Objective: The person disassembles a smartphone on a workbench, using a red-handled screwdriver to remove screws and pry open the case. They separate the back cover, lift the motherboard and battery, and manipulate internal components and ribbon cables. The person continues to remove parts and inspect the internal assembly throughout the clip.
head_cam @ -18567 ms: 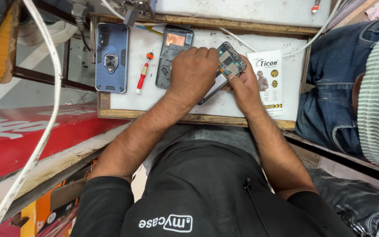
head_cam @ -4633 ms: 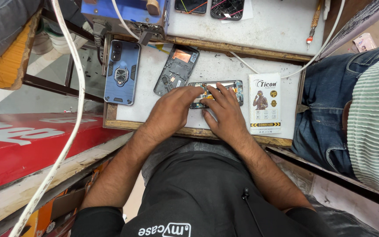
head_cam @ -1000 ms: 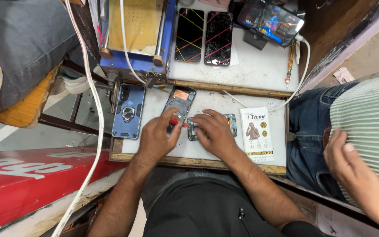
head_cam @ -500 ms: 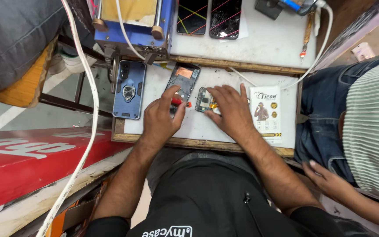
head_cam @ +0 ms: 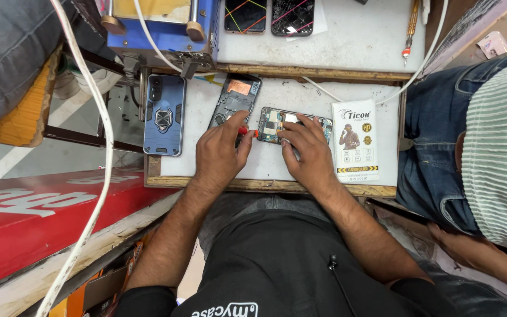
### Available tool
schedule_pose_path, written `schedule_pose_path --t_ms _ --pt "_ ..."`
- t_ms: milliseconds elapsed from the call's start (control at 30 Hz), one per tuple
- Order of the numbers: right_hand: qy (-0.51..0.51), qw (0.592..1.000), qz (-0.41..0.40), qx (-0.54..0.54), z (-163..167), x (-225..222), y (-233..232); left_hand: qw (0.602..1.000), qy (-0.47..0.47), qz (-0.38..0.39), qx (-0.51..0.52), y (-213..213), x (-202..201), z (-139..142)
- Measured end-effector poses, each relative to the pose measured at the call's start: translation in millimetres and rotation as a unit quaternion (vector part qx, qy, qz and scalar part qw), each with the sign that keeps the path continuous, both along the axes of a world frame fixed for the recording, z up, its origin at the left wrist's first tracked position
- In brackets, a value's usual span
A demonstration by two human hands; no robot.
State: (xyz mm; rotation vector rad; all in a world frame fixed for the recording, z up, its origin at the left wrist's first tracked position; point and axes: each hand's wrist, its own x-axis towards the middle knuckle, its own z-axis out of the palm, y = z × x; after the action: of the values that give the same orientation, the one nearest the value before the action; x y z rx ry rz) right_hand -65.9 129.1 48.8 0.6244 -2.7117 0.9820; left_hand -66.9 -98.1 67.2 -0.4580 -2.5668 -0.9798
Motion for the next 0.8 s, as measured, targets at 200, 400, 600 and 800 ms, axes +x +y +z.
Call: schedule_pose_path --t_ms 200,400,600,800 --pt "-0.022 0.997 -0.014 -0.066 3.8 1.9 0.3 0.998 -0.007 -0.056 -0.019 5.2 0.4 21.7" --pt "-0.023 0.994 -0.027 -0.101 0.3 3.2 3.4 0.998 0.038 -0.038 -0.040 7.9 -4.3 28.9" --pt "-0.069 0.976 -0.053 -0.199 12.7 14.7 3.5 0.988 -0.116 0.021 -0.099 13.1 -4.2 24.5" --pt "-0.176 0.855 0.321 -0.367 87.1 54.4 11.8 0.993 0.016 -0.115 -0.030 8.6 -5.7 32.9"
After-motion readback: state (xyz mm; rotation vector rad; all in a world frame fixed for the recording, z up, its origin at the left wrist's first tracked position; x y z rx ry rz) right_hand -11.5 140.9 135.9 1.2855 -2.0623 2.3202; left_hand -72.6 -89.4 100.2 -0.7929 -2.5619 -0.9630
